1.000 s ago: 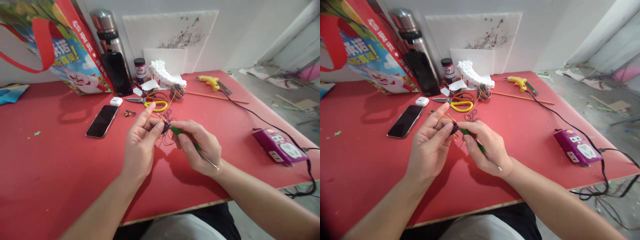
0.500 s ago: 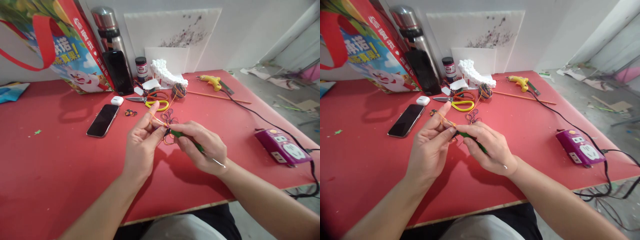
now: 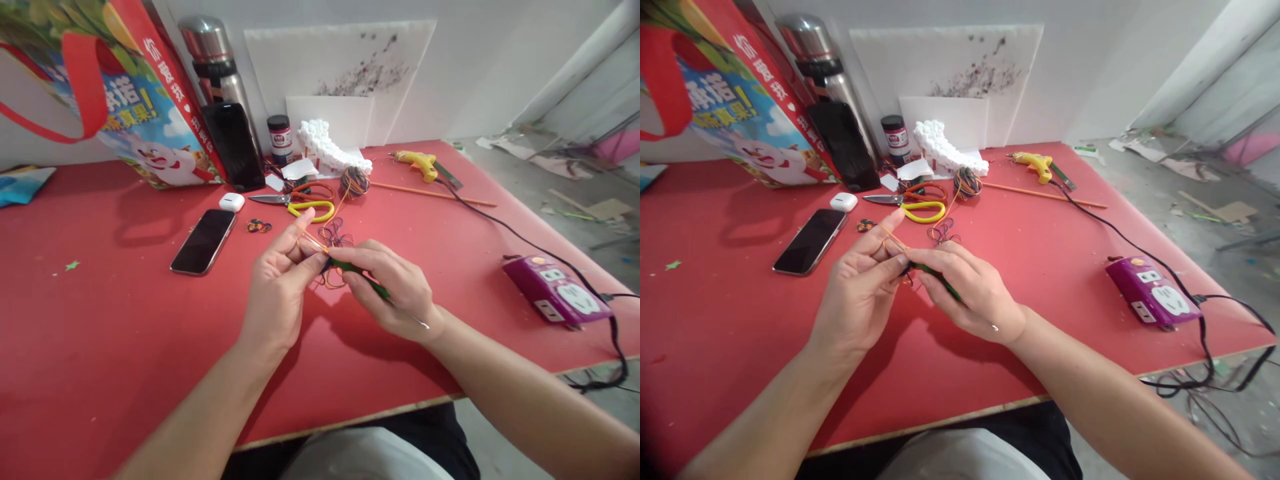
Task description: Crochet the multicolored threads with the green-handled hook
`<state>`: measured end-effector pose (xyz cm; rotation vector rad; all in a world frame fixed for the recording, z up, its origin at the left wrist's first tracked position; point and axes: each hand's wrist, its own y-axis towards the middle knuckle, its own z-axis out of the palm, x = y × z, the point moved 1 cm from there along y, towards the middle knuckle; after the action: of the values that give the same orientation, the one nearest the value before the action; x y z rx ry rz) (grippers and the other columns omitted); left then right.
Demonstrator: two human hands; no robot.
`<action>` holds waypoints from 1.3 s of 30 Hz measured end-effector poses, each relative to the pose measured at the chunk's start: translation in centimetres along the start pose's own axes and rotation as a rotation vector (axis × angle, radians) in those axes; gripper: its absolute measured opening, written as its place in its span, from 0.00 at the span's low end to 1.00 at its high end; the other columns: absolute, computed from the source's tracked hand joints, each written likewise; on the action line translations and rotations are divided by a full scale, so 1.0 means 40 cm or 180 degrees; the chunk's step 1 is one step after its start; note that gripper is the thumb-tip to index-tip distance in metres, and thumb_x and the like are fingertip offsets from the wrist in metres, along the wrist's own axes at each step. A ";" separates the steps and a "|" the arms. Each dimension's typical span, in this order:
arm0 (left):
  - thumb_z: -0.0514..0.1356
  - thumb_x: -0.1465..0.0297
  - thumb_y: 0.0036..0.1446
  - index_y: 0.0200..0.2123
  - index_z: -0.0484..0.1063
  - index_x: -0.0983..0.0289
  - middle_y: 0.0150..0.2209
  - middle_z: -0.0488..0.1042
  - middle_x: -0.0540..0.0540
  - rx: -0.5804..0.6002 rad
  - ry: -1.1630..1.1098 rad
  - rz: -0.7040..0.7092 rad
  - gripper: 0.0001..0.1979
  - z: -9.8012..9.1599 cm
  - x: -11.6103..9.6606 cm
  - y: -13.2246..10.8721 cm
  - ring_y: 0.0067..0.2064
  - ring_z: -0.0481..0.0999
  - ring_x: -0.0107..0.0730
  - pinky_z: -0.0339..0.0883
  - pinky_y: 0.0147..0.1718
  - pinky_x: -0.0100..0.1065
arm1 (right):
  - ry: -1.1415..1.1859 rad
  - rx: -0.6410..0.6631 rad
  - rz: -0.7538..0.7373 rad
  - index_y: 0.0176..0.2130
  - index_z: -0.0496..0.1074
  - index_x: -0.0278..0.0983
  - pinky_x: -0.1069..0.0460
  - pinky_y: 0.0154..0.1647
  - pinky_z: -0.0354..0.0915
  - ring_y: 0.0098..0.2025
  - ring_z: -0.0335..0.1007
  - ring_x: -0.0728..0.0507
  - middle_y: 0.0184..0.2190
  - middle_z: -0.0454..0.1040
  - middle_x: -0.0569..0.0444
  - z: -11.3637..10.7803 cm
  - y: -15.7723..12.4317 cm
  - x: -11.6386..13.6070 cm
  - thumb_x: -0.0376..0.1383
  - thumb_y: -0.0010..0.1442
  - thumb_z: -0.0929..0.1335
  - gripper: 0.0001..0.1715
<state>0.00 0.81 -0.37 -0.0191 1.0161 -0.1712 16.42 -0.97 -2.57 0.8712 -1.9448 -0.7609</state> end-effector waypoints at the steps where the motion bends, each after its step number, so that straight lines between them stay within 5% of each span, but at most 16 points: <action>1: 0.75 0.77 0.52 0.55 0.86 0.62 0.27 0.76 0.46 -0.0011 0.0063 0.0027 0.26 0.000 0.002 -0.001 0.31 0.73 0.21 0.72 0.37 0.21 | -0.0061 -0.0009 0.0035 0.60 0.74 0.35 0.51 0.40 0.78 0.38 0.79 0.45 0.41 0.81 0.48 0.002 0.000 0.000 0.27 0.74 0.68 0.17; 8: 0.79 0.77 0.47 0.46 0.88 0.62 0.27 0.78 0.46 0.0189 -0.0305 -0.0204 0.20 0.002 -0.005 0.007 0.28 0.75 0.18 0.72 0.32 0.18 | -0.0091 -0.0311 0.0306 0.64 0.72 0.36 0.49 0.44 0.78 0.43 0.79 0.43 0.45 0.81 0.44 0.016 -0.012 0.018 0.31 0.76 0.67 0.19; 16: 0.79 0.77 0.45 0.45 0.89 0.63 0.27 0.80 0.49 0.0412 -0.0123 -0.0352 0.21 -0.018 -0.045 0.021 0.30 0.78 0.22 0.75 0.34 0.21 | 0.2446 -0.0625 0.1609 0.54 0.84 0.41 0.52 0.27 0.68 0.25 0.69 0.50 0.28 0.76 0.57 0.019 -0.009 0.001 0.43 0.74 0.73 0.14; 22: 0.76 0.75 0.51 0.46 0.89 0.61 0.27 0.77 0.50 0.0526 0.0476 0.0084 0.17 -0.017 -0.058 0.012 0.28 0.73 0.26 0.71 0.30 0.28 | 0.3531 -0.0573 0.2430 0.43 0.89 0.41 0.54 0.21 0.60 0.19 0.59 0.53 0.23 0.74 0.57 -0.003 0.013 -0.011 0.43 0.65 0.79 0.10; 31: 0.70 0.75 0.61 0.54 0.88 0.56 0.32 0.72 0.52 0.0942 0.1072 0.0391 0.19 -0.016 -0.063 -0.009 0.33 0.69 0.29 0.69 0.34 0.30 | 0.3520 -0.0210 0.2443 0.36 0.90 0.38 0.56 0.17 0.50 0.17 0.52 0.54 0.18 0.69 0.58 -0.053 0.031 -0.044 0.41 0.61 0.80 0.08; 39: 0.69 0.75 0.60 0.55 0.88 0.57 0.31 0.71 0.53 0.1033 0.1234 0.0397 0.21 -0.020 -0.062 -0.010 0.32 0.67 0.31 0.67 0.31 0.31 | 0.3358 0.0023 0.2434 0.34 0.87 0.35 0.56 0.16 0.48 0.16 0.51 0.54 0.16 0.65 0.60 -0.075 0.038 -0.056 0.42 0.60 0.80 0.12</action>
<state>-2.01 0.85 1.35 0.3850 1.3607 -0.2294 19.49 1.17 -1.07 0.3209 -1.1355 0.1765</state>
